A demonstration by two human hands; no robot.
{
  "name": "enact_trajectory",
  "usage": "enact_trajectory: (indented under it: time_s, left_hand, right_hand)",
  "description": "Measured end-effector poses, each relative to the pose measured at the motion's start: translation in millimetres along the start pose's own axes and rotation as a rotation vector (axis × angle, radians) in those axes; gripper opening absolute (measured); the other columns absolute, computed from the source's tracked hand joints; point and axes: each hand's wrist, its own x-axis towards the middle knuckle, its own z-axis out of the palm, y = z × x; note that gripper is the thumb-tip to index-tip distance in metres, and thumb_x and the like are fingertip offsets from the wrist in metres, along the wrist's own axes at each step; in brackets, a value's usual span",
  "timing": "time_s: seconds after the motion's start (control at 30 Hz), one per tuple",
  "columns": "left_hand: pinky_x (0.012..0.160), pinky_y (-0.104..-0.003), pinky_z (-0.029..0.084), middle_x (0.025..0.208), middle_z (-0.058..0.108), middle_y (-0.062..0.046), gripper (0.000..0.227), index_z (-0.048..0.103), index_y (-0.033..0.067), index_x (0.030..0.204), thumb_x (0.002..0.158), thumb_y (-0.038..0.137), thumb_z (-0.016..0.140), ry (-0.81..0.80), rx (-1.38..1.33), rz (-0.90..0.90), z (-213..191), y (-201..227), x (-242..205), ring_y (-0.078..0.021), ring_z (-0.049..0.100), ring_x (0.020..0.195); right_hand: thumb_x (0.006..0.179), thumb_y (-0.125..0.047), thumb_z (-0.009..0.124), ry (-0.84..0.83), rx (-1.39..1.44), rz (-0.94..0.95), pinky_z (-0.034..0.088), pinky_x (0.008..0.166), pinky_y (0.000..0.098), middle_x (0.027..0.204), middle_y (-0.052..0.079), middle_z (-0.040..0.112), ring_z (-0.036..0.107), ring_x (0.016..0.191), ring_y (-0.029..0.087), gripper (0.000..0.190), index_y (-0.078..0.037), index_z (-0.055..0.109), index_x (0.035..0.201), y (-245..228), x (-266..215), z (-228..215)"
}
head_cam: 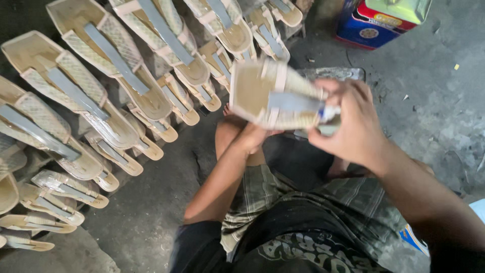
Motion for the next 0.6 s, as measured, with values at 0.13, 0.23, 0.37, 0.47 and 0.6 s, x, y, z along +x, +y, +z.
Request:
enact_trajectory:
  time_s: [0.13, 0.23, 0.37, 0.47, 0.6]
  left_hand:
    - [0.08, -0.03, 0.051, 0.113, 0.064, -0.001, 0.047, 0.056, 0.0093, 0.13, 0.1, 0.045, 0.061, -0.054, 0.308, -0.071, -4, -1, 12, -0.0119, 0.064, 0.098]
    - [0.08, -0.027, 0.051, 0.11, 0.063, 0.0, 0.048, 0.056, 0.0091, 0.129, 0.099, 0.046, 0.062, -0.08, 0.215, -0.123, -3, 8, 18, -0.0101, 0.063, 0.097]
    - [0.08, -0.027, 0.051, 0.111, 0.064, 0.003, 0.05, 0.055, 0.0089, 0.128, 0.097, 0.047, 0.062, -0.118, 0.21, -0.129, -5, 15, 16, -0.0087, 0.064, 0.097]
    - [0.079, -0.026, 0.05, 0.108, 0.064, 0.001, 0.051, 0.056, 0.0075, 0.129, 0.099, 0.048, 0.062, -0.162, 0.208, -0.113, -10, 19, 12, -0.0087, 0.063, 0.096]
    - [0.078, -0.025, 0.051, 0.105, 0.065, -0.001, 0.05, 0.056, 0.0061, 0.128, 0.1, 0.046, 0.063, -0.18, 0.217, -0.074, -12, 19, 11, -0.0095, 0.063, 0.095]
  right_hand:
    - [0.08, -0.012, 0.09, 0.317, 0.219, 0.243, 0.052, 0.1, 0.0359, 0.107, 0.012, 0.057, 0.061, 0.103, 0.027, 0.068, -0.003, 0.051, 0.136, 49, 92, 65]
    - [0.084, -0.008, 0.091, 0.523, 0.316, 0.093, 0.052, 0.101, 0.0387, 0.105, 0.013, 0.053, 0.058, 0.105, 0.03, 0.065, -0.001, 0.047, 0.132, 71, 156, 112]
    - [0.082, -0.019, 0.092, 0.528, 0.23, 0.258, 0.049, 0.091, 0.0399, 0.105, 0.01, 0.056, 0.061, 0.1, 0.03, 0.059, -0.004, 0.048, 0.118, 81, 202, 144]
    - [0.079, -0.018, 0.09, 0.494, 0.094, 0.239, 0.043, 0.098, 0.0455, 0.108, 0.012, 0.054, 0.058, 0.105, 0.034, 0.068, -0.004, 0.048, 0.131, 75, 208, 150]
    - [0.077, -0.019, 0.091, 0.478, 0.033, 0.196, 0.04, 0.1, 0.0495, 0.112, 0.015, 0.055, 0.058, 0.109, 0.036, 0.077, -0.001, 0.044, 0.136, 67, 208, 142]
